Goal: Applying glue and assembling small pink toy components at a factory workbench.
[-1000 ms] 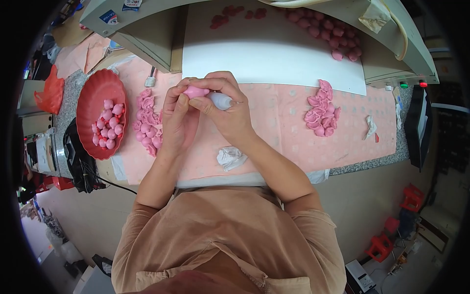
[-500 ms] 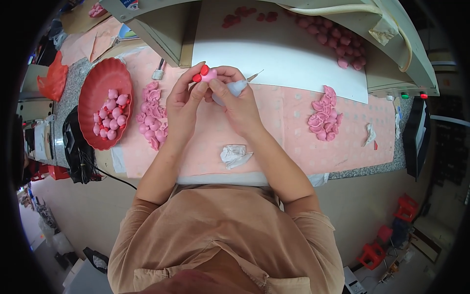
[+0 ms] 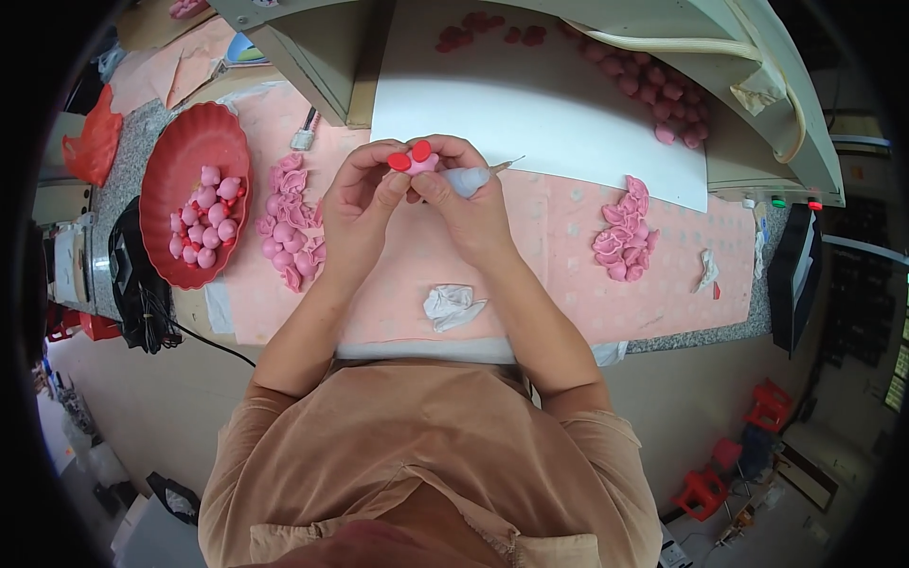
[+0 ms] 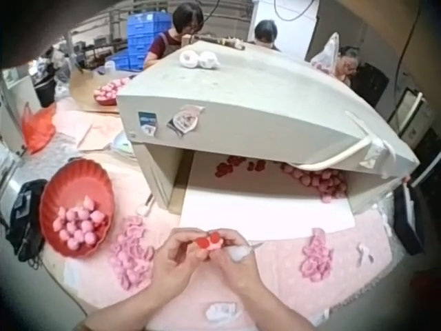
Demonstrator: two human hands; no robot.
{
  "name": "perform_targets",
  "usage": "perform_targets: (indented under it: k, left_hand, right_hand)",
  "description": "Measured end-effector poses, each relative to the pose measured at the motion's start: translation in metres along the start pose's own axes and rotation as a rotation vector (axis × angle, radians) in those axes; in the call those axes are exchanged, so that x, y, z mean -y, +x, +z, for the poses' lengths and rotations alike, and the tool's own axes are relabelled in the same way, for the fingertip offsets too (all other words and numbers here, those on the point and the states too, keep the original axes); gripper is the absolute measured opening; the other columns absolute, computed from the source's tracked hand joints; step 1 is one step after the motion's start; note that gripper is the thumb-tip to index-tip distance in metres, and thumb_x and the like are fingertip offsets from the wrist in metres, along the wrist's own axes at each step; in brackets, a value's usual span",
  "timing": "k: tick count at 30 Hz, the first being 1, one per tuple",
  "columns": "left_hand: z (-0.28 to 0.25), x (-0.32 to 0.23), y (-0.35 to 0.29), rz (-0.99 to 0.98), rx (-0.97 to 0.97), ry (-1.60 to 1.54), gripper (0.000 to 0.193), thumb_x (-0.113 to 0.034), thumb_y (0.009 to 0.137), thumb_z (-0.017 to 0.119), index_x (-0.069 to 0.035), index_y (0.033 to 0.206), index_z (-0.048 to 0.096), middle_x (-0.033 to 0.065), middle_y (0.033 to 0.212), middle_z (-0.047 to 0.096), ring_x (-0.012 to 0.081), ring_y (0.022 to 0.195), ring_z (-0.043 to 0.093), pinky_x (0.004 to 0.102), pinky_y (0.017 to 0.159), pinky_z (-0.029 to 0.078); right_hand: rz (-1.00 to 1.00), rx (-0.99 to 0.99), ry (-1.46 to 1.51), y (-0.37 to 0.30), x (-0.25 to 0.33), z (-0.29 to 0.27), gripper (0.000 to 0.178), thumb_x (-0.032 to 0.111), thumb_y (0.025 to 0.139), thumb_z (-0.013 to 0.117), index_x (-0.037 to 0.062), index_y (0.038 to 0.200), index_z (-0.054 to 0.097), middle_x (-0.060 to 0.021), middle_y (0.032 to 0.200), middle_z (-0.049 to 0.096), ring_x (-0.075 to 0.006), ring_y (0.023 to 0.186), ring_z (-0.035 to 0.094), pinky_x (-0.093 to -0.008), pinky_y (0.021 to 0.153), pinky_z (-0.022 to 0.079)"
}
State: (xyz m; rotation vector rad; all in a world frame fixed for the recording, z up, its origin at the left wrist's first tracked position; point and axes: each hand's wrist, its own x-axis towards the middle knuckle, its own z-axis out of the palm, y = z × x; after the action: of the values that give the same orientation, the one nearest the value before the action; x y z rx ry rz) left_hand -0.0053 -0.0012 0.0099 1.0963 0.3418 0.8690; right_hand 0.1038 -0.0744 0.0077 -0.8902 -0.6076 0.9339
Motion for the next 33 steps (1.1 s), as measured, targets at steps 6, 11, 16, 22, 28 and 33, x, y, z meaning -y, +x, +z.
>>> perform_targets:
  k: [6, 11, 16, 22, 28, 33]
  left_hand:
    - [-0.003, 0.003, -0.001, 0.053, -0.010, 0.099, 0.023, -0.004, 0.087, 0.065, -0.001, 0.108, 0.058, 0.0073, 0.113, 0.052, 0.0160, 0.107, 0.053, 0.0272, 0.088, 0.050]
    - [-0.007, 0.007, 0.003, 0.144, -0.034, 0.214, 0.021, -0.003, 0.086, 0.066, -0.002, 0.107, 0.059, 0.0074, 0.112, 0.055, 0.0157, 0.106, 0.054, 0.0273, 0.092, 0.046]
    - [-0.007, 0.004, 0.006, 0.093, -0.052, 0.146, 0.017, -0.006, 0.090, 0.062, -0.001, 0.106, 0.060, 0.0086, 0.116, 0.057, 0.0160, 0.103, 0.057, 0.0269, 0.088, 0.048]
    - [-0.020, -0.009, 0.019, -0.269, -0.006, 0.006, 0.023, -0.011, 0.091, 0.062, 0.000, 0.112, 0.062, 0.0085, 0.106, 0.066, 0.0161, 0.095, 0.064, 0.0297, 0.089, 0.051]
    - [-0.025, -0.015, 0.020, -0.445, 0.108, 0.066, 0.025, -0.009, 0.090, 0.063, 0.001, 0.113, 0.062, 0.0095, 0.107, 0.066, 0.0173, 0.098, 0.064, 0.0302, 0.089, 0.054]
    - [-0.025, -0.016, 0.019, -0.499, 0.111, 0.081, 0.025, -0.009, 0.091, 0.062, 0.002, 0.114, 0.061, 0.0106, 0.107, 0.066, 0.0189, 0.097, 0.065, 0.0313, 0.089, 0.054]
  right_hand:
    - [0.003, -0.020, 0.053, -0.002, -0.003, 0.002, 0.035, 0.016, 0.086, 0.070, 0.0028, 0.115, 0.054, -0.0069, 0.106, 0.061, -0.0144, 0.086, 0.057, -0.0284, 0.075, 0.050]
    - [0.131, -0.007, 0.109, 0.002, 0.000, -0.003, 0.037, 0.015, 0.087, 0.069, 0.0029, 0.118, 0.053, -0.0080, 0.107, 0.061, -0.0154, 0.088, 0.059, -0.0288, 0.074, 0.051]
    - [0.208, -0.073, 0.141, 0.005, 0.004, -0.002, 0.038, 0.014, 0.088, 0.068, 0.0010, 0.120, 0.053, -0.0086, 0.103, 0.063, -0.0156, 0.086, 0.061, -0.0291, 0.074, 0.051]
    - [0.272, -0.001, -0.070, 0.007, 0.020, -0.013, 0.036, 0.018, 0.089, 0.065, -0.0001, 0.119, 0.059, -0.0059, 0.098, 0.065, -0.0138, 0.084, 0.060, -0.0299, 0.076, 0.051]
    - [0.287, -0.007, -0.234, 0.007, 0.035, -0.025, 0.036, 0.015, 0.088, 0.067, -0.0039, 0.118, 0.061, -0.0082, 0.096, 0.067, -0.0131, 0.082, 0.062, -0.0260, 0.077, 0.051]
    - [0.346, 0.087, -0.262, 0.008, 0.035, -0.033, 0.037, 0.014, 0.089, 0.065, -0.0047, 0.120, 0.059, -0.0114, 0.107, 0.066, -0.0175, 0.096, 0.064, -0.0305, 0.086, 0.053]
